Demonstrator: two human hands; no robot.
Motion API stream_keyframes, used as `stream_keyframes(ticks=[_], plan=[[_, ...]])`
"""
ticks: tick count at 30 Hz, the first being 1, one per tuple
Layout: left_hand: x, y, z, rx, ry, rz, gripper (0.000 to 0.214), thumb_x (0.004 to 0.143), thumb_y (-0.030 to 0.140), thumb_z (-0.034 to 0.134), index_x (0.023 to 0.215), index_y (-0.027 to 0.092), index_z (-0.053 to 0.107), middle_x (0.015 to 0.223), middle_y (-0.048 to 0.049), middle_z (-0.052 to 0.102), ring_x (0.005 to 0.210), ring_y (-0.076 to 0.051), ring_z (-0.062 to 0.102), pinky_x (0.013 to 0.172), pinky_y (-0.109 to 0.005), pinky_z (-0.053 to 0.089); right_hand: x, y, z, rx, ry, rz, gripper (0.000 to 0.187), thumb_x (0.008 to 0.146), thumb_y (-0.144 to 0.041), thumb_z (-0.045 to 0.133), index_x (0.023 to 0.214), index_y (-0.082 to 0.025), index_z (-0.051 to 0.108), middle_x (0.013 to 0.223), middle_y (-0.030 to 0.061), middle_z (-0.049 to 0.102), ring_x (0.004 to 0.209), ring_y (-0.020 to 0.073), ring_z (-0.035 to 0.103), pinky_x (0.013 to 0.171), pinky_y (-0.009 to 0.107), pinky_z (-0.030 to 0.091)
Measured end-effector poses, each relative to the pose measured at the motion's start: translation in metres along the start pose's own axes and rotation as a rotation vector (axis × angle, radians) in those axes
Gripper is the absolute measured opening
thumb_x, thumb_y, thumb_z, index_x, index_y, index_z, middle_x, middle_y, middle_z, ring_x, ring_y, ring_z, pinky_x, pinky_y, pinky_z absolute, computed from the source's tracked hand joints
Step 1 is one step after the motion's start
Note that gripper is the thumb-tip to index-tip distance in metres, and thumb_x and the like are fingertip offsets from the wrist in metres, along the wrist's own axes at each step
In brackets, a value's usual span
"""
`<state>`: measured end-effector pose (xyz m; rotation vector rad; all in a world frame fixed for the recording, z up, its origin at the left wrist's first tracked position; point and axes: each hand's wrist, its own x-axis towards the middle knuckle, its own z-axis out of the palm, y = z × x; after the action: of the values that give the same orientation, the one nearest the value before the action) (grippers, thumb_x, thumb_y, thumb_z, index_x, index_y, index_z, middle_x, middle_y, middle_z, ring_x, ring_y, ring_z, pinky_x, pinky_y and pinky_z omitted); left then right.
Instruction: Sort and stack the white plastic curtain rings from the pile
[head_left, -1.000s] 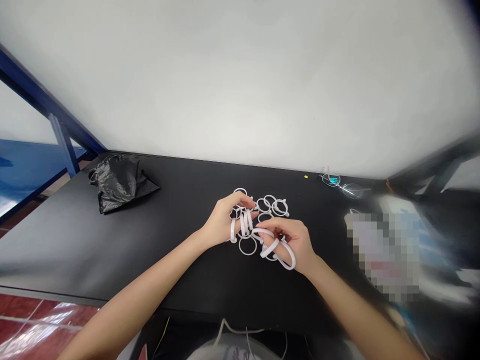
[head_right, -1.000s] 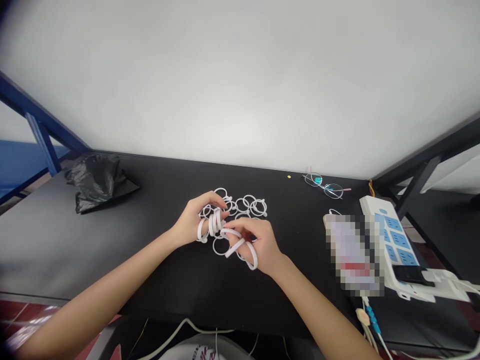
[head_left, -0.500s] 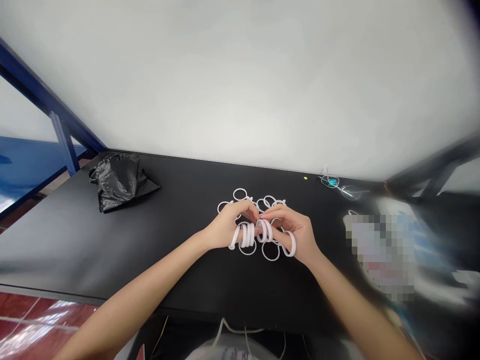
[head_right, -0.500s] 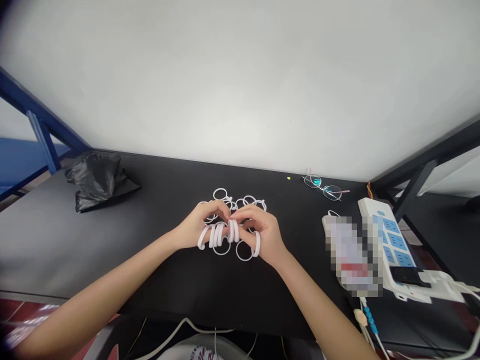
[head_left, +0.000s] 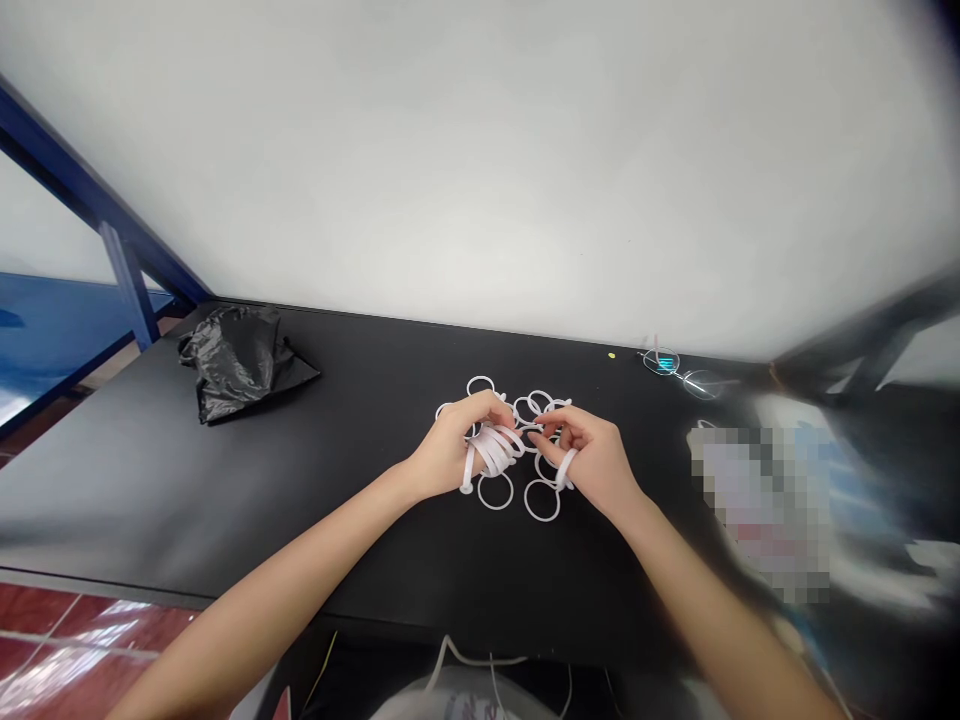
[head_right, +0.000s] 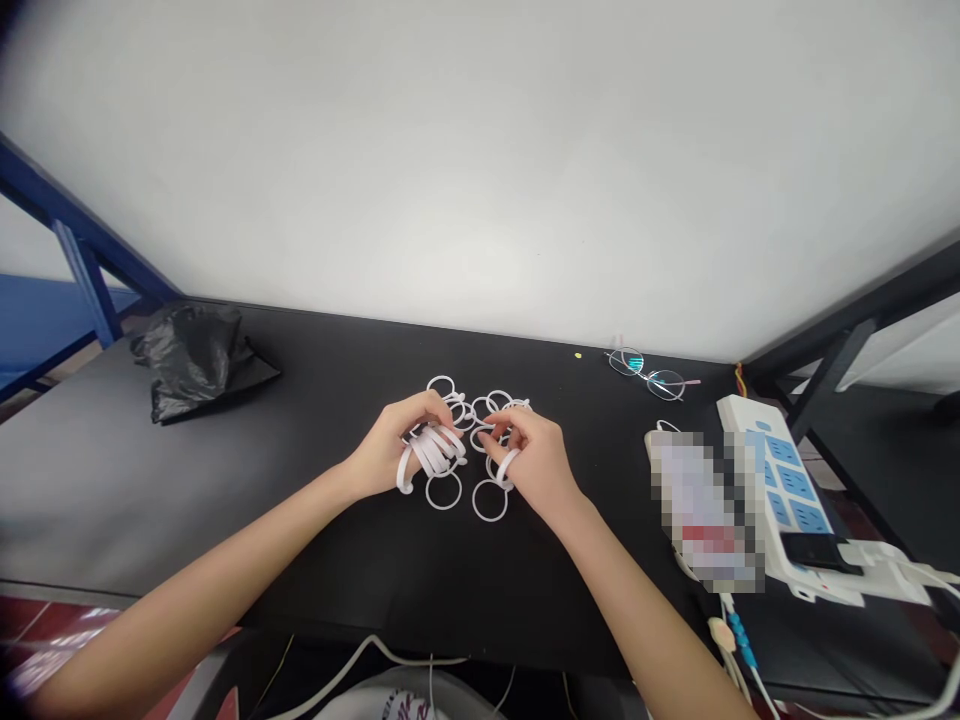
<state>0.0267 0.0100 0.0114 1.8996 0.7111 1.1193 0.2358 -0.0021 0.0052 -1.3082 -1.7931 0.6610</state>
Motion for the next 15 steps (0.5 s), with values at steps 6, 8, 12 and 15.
stream_keyframes(ticks=[6,8,12,15], plan=[[0.0016,0.0006,0.0037,0.105,0.086,0.052,0.026,0.089,0.022,0.06,0.071,0.018,0.042,0.078,-0.0001,0.053,0.068,-0.011,0.049,0.063,-0.025,0.042,0.0007,-0.0066,-0.0002,0.046,-0.091,0.048,0.01,0.076,-0.021,0.07,0.086,-0.02,0.071,0.082,0.0049,0.067,0.068,0.0168,0.064,0.048,0.025,0.055],[0.0013,0.0002,0.0048,0.079,0.091,0.035,0.026,0.09,0.025,0.06,0.072,0.018,0.043,0.078,-0.0001,0.054,0.067,-0.011,0.05,0.063,-0.025,0.043,0.0006,-0.008,-0.0002,0.071,-0.085,0.024,0.01,0.078,-0.023,0.069,0.087,-0.02,0.071,0.084,0.0053,0.067,0.072,0.018,0.066,0.052,0.027,0.058],[0.0006,-0.001,0.0043,0.041,0.08,-0.012,0.014,0.09,0.028,0.062,0.087,0.018,0.054,0.084,-0.0031,0.06,0.074,-0.013,0.057,0.069,-0.027,0.048,-0.0004,-0.0082,0.0006,0.091,-0.059,-0.024,0.008,0.083,-0.025,0.066,0.088,-0.02,0.07,0.084,0.0053,0.068,0.074,0.0189,0.068,0.056,0.029,0.061],[0.0019,-0.0007,0.0013,0.118,0.085,0.048,0.018,0.085,0.031,0.069,0.091,0.018,0.058,0.088,-0.005,0.063,0.079,-0.016,0.059,0.074,-0.03,0.049,-0.002,-0.01,0.0008,0.115,-0.032,-0.057,0.007,0.085,-0.024,0.064,0.088,-0.021,0.07,0.083,0.0049,0.068,0.074,0.0178,0.067,0.057,0.029,0.059]])
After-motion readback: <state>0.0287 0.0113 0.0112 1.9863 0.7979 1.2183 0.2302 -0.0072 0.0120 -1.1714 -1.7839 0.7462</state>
